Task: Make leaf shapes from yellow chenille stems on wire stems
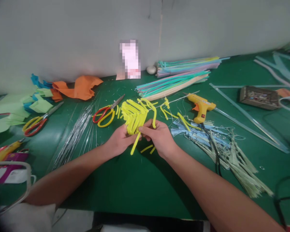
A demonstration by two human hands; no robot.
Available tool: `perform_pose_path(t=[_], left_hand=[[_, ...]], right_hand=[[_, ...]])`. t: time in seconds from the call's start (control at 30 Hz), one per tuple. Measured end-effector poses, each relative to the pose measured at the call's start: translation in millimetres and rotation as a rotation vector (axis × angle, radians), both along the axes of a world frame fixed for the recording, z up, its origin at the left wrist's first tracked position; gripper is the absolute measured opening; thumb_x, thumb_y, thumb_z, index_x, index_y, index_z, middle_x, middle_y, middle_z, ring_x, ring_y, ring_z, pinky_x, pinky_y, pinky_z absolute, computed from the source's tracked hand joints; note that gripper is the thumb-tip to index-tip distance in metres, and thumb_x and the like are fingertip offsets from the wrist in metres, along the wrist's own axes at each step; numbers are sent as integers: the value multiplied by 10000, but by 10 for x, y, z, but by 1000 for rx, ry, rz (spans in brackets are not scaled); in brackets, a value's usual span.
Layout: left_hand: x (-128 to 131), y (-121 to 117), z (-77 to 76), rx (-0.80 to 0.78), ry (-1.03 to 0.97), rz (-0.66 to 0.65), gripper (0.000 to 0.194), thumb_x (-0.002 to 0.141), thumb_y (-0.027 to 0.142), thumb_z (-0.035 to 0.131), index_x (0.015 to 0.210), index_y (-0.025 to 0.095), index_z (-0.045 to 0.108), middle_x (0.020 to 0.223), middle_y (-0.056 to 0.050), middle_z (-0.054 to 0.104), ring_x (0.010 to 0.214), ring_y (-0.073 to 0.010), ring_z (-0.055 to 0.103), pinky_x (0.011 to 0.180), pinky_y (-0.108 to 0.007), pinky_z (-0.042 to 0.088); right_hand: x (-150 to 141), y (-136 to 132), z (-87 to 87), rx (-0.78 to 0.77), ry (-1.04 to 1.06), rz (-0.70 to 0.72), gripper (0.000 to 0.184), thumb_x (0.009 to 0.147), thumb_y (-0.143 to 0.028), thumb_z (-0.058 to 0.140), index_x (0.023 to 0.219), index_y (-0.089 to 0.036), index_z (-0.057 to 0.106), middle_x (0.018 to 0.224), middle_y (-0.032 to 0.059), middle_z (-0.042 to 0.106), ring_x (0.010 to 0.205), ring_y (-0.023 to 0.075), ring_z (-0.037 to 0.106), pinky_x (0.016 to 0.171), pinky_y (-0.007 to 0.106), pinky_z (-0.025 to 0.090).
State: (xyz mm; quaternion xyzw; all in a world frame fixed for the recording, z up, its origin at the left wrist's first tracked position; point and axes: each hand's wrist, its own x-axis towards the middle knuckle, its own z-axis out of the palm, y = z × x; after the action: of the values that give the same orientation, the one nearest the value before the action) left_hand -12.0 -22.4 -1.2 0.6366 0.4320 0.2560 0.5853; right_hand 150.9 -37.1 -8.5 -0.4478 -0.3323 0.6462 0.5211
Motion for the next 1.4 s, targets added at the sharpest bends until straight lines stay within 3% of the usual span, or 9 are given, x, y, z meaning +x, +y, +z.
perform_pose_path(t=[0.17, 0.33, 0.6, 0.93, 1.2, 1.4], left_hand=[[-1, 3, 61, 14, -80, 2, 317, 791, 437, 686, 794, 134, 595, 680, 3, 597, 538, -79, 526, 506, -205, 430], [9, 28, 140, -107, -89, 41, 293, 699, 362, 776, 712, 129, 599, 595, 19, 592, 484, -67, 508, 486, -204, 446], [6, 51, 97, -162, -176, 91, 252, 666, 306, 794, 729, 108, 652, 608, -4, 627, 504, -76, 543, 444, -187, 443], [12, 35, 114, -122, -152, 109, 230, 693, 314, 766, 704, 112, 657, 612, -12, 626, 502, -82, 543, 459, -200, 458], [16, 63, 118, -87, -62, 177, 240, 706, 315, 756, 741, 110, 635, 587, 4, 602, 465, -71, 513, 457, -203, 431], [31, 55, 114, -161, -146, 113, 298, 673, 303, 783, 834, 118, 614, 659, 2, 626, 493, -68, 518, 487, -208, 435]], right_hand=[[12, 3, -39, 37, 3, 66, 253, 639, -270, 818, 601, -193, 580, 498, -55, 557, 443, 71, 429, 459, 240, 283], [28, 10, -48, 57, 34, 131, 229, 646, -250, 814, 614, -189, 596, 501, -61, 554, 445, 66, 439, 467, 231, 293], [66, 15, -43, 87, 18, 224, 204, 710, -320, 775, 661, -173, 642, 629, 0, 644, 524, 100, 533, 511, 249, 382], [78, 1, 16, 58, 5, 209, 227, 704, -357, 784, 651, -176, 657, 612, 4, 644, 522, 108, 557, 525, 258, 442], [25, 12, -69, 42, 32, 132, 215, 682, -331, 807, 692, -185, 650, 607, -15, 643, 505, 100, 549, 516, 252, 426], [9, 24, -89, 23, 10, 67, 254, 658, -340, 819, 649, -187, 617, 560, -28, 616, 481, 95, 517, 516, 258, 404]])
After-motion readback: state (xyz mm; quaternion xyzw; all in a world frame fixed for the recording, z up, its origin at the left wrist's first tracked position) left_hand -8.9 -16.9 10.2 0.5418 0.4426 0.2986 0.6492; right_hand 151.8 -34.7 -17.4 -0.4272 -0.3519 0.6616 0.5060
